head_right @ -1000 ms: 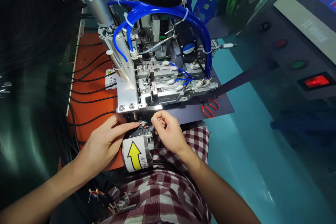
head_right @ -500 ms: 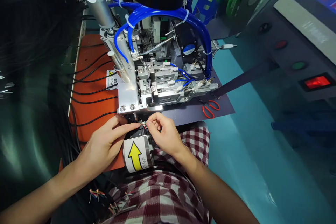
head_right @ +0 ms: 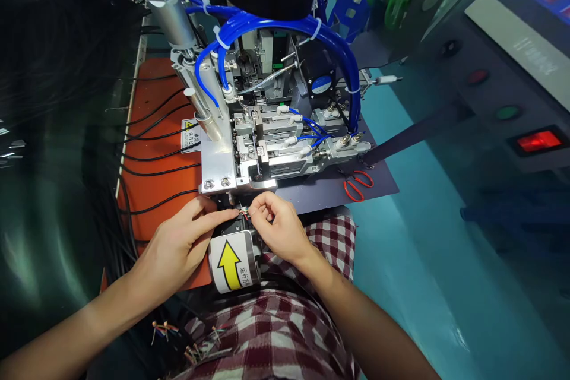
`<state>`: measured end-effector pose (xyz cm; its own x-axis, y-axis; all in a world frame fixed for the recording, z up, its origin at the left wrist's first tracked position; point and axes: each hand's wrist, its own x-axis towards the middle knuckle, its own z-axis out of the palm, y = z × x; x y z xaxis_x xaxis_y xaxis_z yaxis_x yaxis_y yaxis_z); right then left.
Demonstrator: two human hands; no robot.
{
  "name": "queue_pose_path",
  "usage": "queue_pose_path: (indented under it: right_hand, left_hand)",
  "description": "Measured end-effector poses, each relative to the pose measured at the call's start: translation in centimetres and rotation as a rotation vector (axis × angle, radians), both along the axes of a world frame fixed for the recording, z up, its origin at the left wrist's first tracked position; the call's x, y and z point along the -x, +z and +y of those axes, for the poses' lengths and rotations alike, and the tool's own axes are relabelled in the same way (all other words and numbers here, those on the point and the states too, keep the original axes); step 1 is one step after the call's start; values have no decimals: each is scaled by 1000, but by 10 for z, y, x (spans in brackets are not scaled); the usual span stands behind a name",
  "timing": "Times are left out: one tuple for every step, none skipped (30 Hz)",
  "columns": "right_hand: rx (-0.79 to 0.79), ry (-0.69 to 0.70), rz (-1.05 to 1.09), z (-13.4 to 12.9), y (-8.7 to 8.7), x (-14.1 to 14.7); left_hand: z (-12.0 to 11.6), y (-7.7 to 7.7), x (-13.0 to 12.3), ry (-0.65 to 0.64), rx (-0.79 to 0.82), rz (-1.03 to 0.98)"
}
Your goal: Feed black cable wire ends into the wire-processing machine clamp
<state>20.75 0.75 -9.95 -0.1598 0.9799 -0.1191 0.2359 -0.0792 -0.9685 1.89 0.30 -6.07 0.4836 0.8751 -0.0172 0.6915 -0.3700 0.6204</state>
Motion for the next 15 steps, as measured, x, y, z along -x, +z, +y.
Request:
queue_pose_path:
  right_hand:
    - [8, -2, 4, 0, 0, 0]
    - [15, -4, 6, 0, 0, 0]
    - [20, -6, 6, 0, 1, 0]
    - [24, -10, 6, -1, 1, 1]
    - [28, -12, 5, -1, 2, 1]
    - [34, -15, 3, -1, 2, 1]
    - [42, -19, 0, -2, 3, 2]
    - [51, -24, -4, -2, 3, 2]
    - [60, -28, -10, -2, 4, 2]
    - [68, -31, -20, -3, 5, 3]
    - [71, -34, -36, -3, 6, 3]
    - [66, -37, -58, -4, 7, 3]
    - [55, -39, -90, -4, 8, 3]
    - [36, -40, -130, -4, 9, 4]
    - [13, -40, -178, -4, 11, 4]
  left_hand:
    - [0, 0, 0, 1, 0, 4]
    - [0, 0, 0, 1, -1, 9]
    - [0, 1, 0, 1, -2, 15]
    - [0, 1, 0, 2, -5, 20]
    - [0, 1, 0, 3, -9, 25]
    - [0, 1, -1, 5, -14, 30]
    - [0, 1, -1, 7, -17, 33]
    - [0, 1, -1, 7, -21, 36]
    - [0, 2, -1, 7, -24, 36]
    - [0, 2, -1, 3, -27, 36]
    - [0, 2, -1, 0, -28, 38]
    - [0, 2, -1, -1, -29, 40]
    - [0, 2, -1, -2, -31, 41]
    - [0, 2, -2, -1, -31, 43]
    - [0, 2, -2, -2, -31, 44]
